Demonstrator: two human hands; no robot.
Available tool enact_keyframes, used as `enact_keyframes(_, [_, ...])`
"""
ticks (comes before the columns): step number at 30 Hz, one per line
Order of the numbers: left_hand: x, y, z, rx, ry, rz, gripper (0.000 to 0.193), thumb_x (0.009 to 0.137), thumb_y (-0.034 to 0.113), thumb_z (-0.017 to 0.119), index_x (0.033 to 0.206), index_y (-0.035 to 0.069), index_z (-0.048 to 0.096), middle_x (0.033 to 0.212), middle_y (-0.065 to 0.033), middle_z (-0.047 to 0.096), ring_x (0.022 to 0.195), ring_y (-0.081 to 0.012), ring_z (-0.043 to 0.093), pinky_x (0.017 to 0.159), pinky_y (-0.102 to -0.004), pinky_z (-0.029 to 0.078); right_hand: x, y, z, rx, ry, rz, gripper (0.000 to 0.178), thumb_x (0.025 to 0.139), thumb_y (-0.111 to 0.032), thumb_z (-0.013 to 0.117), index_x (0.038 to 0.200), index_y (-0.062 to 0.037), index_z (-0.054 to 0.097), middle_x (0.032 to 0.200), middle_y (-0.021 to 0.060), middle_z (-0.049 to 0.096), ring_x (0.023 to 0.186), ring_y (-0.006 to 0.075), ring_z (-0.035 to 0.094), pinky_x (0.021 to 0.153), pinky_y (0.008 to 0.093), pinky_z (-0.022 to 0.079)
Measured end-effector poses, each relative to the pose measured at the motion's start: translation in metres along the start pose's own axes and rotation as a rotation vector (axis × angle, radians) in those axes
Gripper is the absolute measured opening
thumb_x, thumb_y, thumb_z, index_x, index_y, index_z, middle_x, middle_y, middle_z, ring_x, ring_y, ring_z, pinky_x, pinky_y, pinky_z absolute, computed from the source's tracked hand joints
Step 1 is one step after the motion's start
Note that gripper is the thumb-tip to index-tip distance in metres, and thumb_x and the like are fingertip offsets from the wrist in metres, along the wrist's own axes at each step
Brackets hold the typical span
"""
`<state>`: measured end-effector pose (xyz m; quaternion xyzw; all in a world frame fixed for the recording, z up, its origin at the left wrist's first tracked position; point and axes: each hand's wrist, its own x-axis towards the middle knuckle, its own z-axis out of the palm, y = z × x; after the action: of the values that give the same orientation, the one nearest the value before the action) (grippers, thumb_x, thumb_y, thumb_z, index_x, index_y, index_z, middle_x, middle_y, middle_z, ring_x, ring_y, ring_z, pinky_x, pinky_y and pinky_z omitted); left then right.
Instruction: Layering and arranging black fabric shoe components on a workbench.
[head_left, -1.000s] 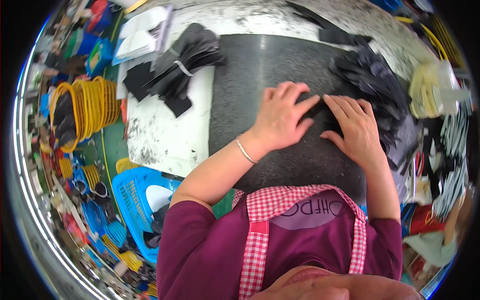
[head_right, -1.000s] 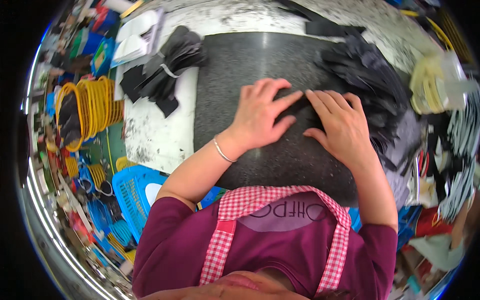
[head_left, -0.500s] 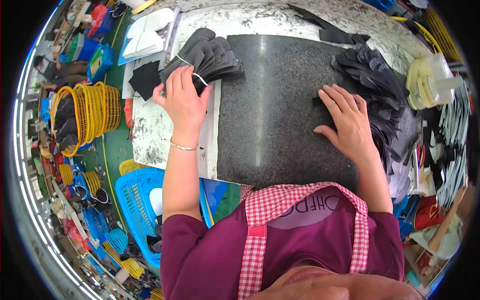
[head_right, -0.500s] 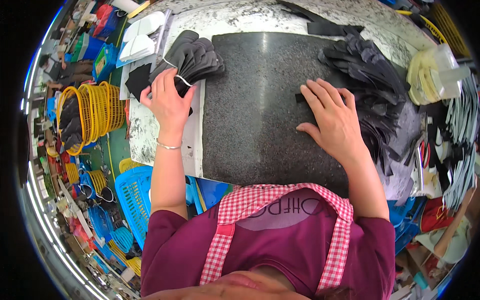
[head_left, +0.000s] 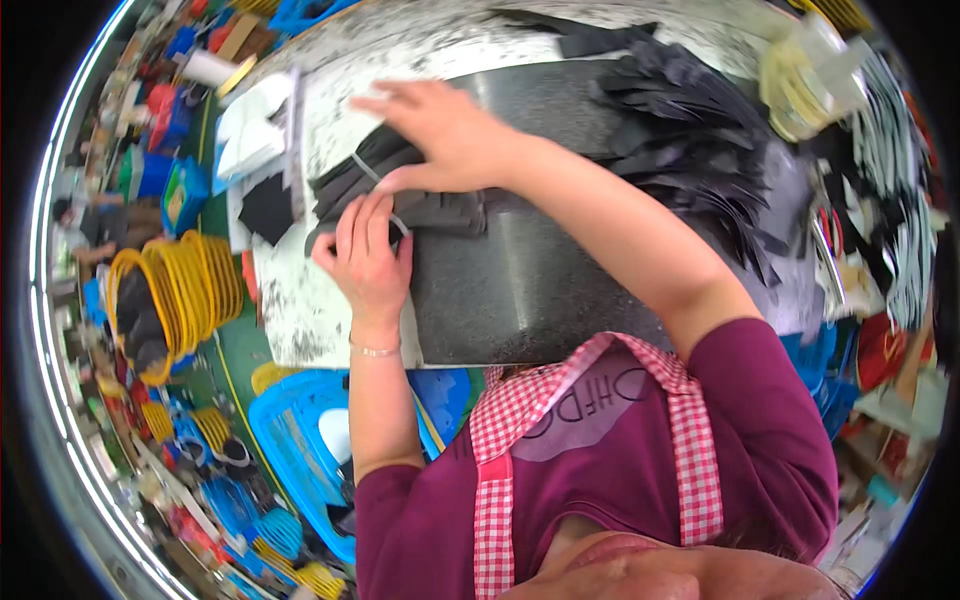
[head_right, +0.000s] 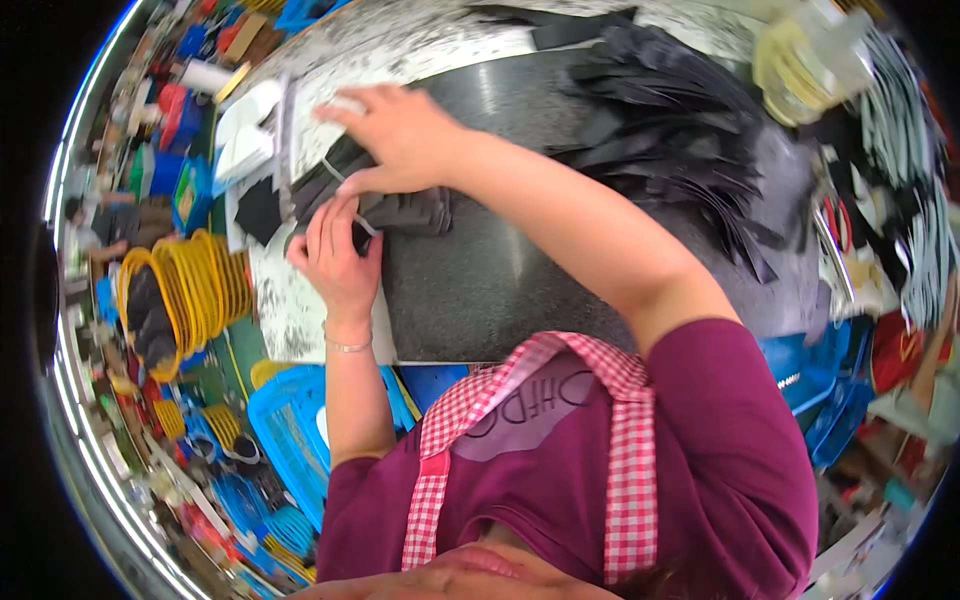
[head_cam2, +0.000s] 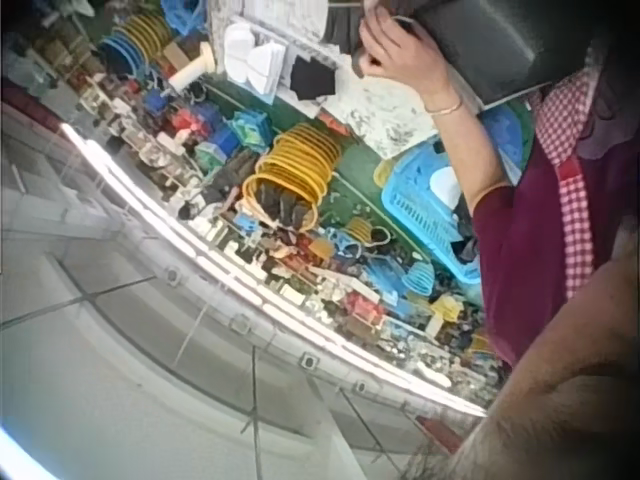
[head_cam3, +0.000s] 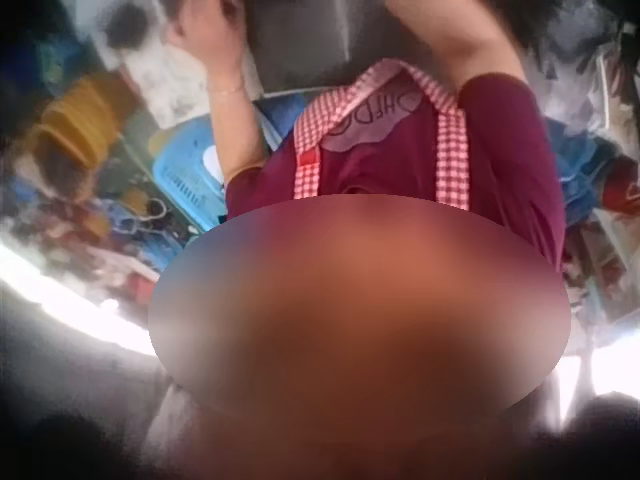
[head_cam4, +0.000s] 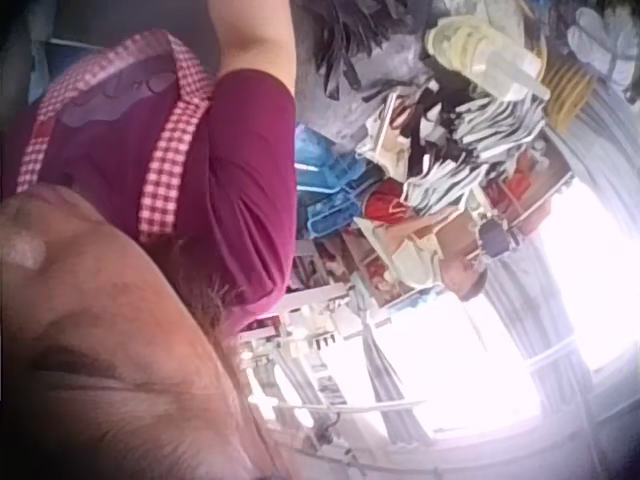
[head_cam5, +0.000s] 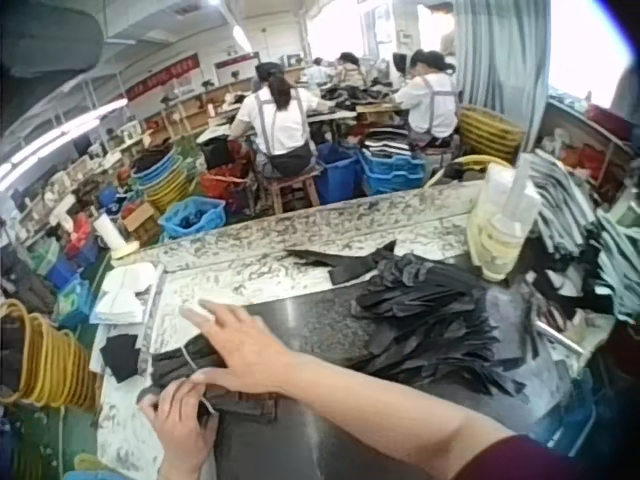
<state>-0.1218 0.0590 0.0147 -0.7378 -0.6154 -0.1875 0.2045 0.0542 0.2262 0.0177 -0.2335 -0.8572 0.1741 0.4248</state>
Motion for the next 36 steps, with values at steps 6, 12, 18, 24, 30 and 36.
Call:
enact_keyframes(6, [-0.034, 0.008, -0.007, -0.047, 0.013, 0.03, 0.066, 0.076, 0.01, 0.09, 0.138, 0.012, 0.067, 0.147, -0.0025, 0.073, 0.137, -0.021, 0.067, 0.111, -0.0444, 0.036, -0.024, -0.011, 0.015, 0.139, -0.397, 0.308, 0.089, 0.083, -0.065, 0.084, 0.152, -0.0123, 0.064, 0.142, 0.0194, 0.067, 0.125, 0.0447, 0.068, 0.107, 0.0523, 0.055])
enact_keyframes(12, [-0.024, 0.022, -0.012, -0.102, 0.0, 0.167, 0.064, 0.076, 0.006, 0.088, 0.134, 0.013, 0.063, 0.15, -0.0036, 0.072, 0.139, -0.0234, 0.066, 0.111, -0.0442, 0.034, -0.026, -0.01, -0.023, 0.178, -0.62, 0.599, 0.09, 0.072, -0.061, 0.089, 0.143, -0.0085, 0.07, 0.135, 0.0178, 0.075, 0.127, 0.036, 0.072, 0.107, 0.0476, 0.057])
enact_keyframes(18, [-0.024, 0.027, -0.018, -0.128, -0.023, 0.234, 0.057, 0.076, 0.001, 0.084, 0.125, 0.014, 0.057, 0.149, -0.0054, 0.073, 0.14, -0.0249, 0.067, 0.112, -0.046, 0.035, -0.042, -0.013, -0.029, 0.21, -0.462, 0.538, 0.08, 0.076, -0.052, 0.092, 0.139, -0.0069, 0.071, 0.128, 0.0196, 0.078, 0.122, 0.039, 0.073, 0.104, 0.0502, 0.057])
enact_keyframes(24, [-0.026, 0.028, -0.019, -0.165, 0.0, 0.241, 0.047, 0.083, 0.002, 0.078, 0.124, 0.013, 0.058, 0.14, -0.0066, 0.077, 0.129, -0.0256, 0.073, 0.106, -0.0463, 0.037, -0.041, -0.023, -0.037, 0.212, -0.479, 0.573, 0.076, 0.079, -0.048, 0.092, 0.141, -0.0107, 0.07, 0.128, 0.019, 0.077, 0.122, 0.0396, 0.073, 0.102, 0.0509, 0.057])
enact_keyframes(30, [-0.023, 0.029, -0.024, -0.227, -0.011, 0.288, 0.052, 0.078, 0.001, 0.081, 0.124, 0.013, 0.057, 0.139, -0.0075, 0.077, 0.126, -0.0263, 0.073, 0.107, -0.047, 0.038, -0.043, -0.016, -0.037, 0.204, -0.483, 0.534, 0.073, 0.08, -0.045, 0.093, 0.141, -0.0122, 0.069, 0.127, 0.0187, 0.078, 0.121, 0.0389, 0.074, 0.102, 0.0507, 0.057])
enact_keyframes(36, [-0.025, 0.034, -0.03, -0.343, 0.018, 0.265, 0.053, 0.078, 0.001, 0.081, 0.123, 0.014, 0.056, 0.134, -0.0063, 0.078, 0.121, -0.0267, 0.074, 0.106, -0.048, 0.038, -0.042, -0.014, -0.041, 0.183, -0.51, 0.55, 0.071, 0.079, -0.042, 0.093, 0.141, -0.0149, 0.07, 0.127, 0.0172, 0.078, 0.122, 0.0387, 0.073, 0.102, 0.0511, 0.057])
